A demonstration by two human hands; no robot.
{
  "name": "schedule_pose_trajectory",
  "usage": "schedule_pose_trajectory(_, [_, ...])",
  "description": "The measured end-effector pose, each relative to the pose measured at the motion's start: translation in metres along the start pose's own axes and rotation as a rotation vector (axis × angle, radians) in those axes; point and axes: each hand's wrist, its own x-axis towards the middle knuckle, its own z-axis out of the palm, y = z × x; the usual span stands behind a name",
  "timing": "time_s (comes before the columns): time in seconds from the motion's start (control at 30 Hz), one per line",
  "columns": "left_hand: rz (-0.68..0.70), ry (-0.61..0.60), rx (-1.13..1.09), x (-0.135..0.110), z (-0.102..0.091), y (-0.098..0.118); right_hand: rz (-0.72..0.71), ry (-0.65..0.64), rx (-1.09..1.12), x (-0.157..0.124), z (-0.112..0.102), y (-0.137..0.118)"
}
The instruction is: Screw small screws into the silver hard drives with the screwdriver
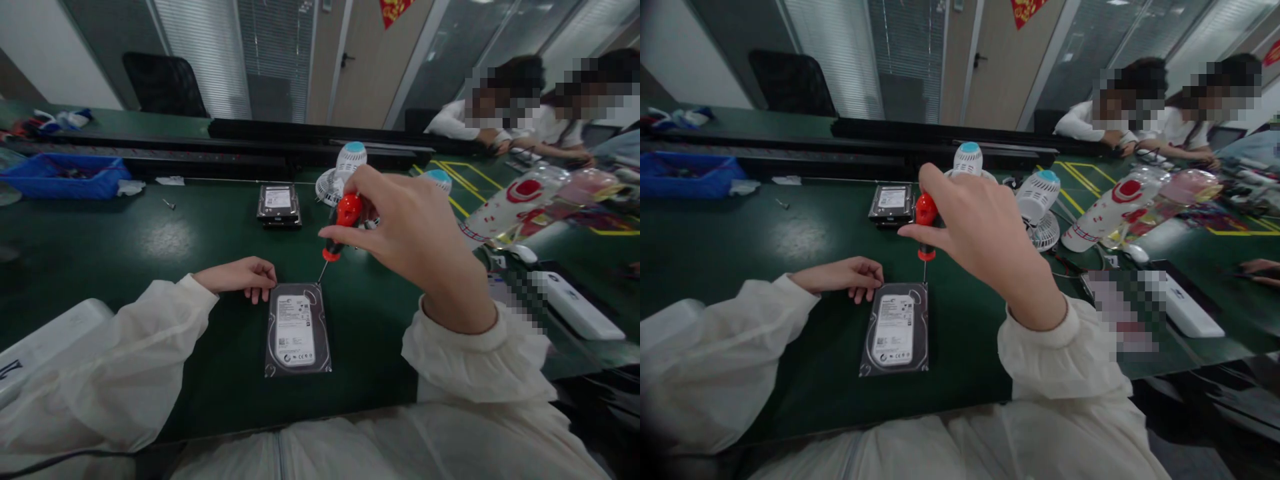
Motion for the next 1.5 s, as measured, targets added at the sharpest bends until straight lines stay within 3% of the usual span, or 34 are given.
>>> schedule_pose_trajectory(0.3, [-0.013, 0.071, -0.013, -0.004, 0.007, -0.003, -0.051, -0.345, 0.177, 0.008, -0.011, -0.008])
schedule_pose_trajectory(0.5, [-0.024, 0.068, -0.002, -0.003, 0.005, -0.007, 0.079, -0.284, 0.067, 0.008, -0.012, -0.002])
schedule_pose_trajectory(0.67, [-0.022, 0.073, -0.003, -0.003, 0.006, -0.006, -0.014, -0.333, 0.187, 0.008, -0.011, 0.001])
schedule_pose_trajectory(0.87, [-0.043, 0.080, 0.000, -0.005, 0.006, -0.002, 0.059, -0.270, 0.118, 0.008, -0.011, 0.001])
schedule_pose_trajectory(1.07, [-0.046, 0.092, -0.008, -0.007, 0.008, 0.001, -0.056, -0.337, 0.246, 0.008, -0.015, 0.003])
schedule_pose_trajectory(1.27, [-0.039, 0.110, 0.009, -0.007, 0.009, 0.000, 0.023, -0.312, 0.162, 0.008, -0.014, 0.004])
schedule_pose_trajectory(1.5, [-0.059, 0.118, 0.023, -0.007, 0.008, -0.001, -0.002, -0.367, 0.225, 0.009, -0.017, 0.008])
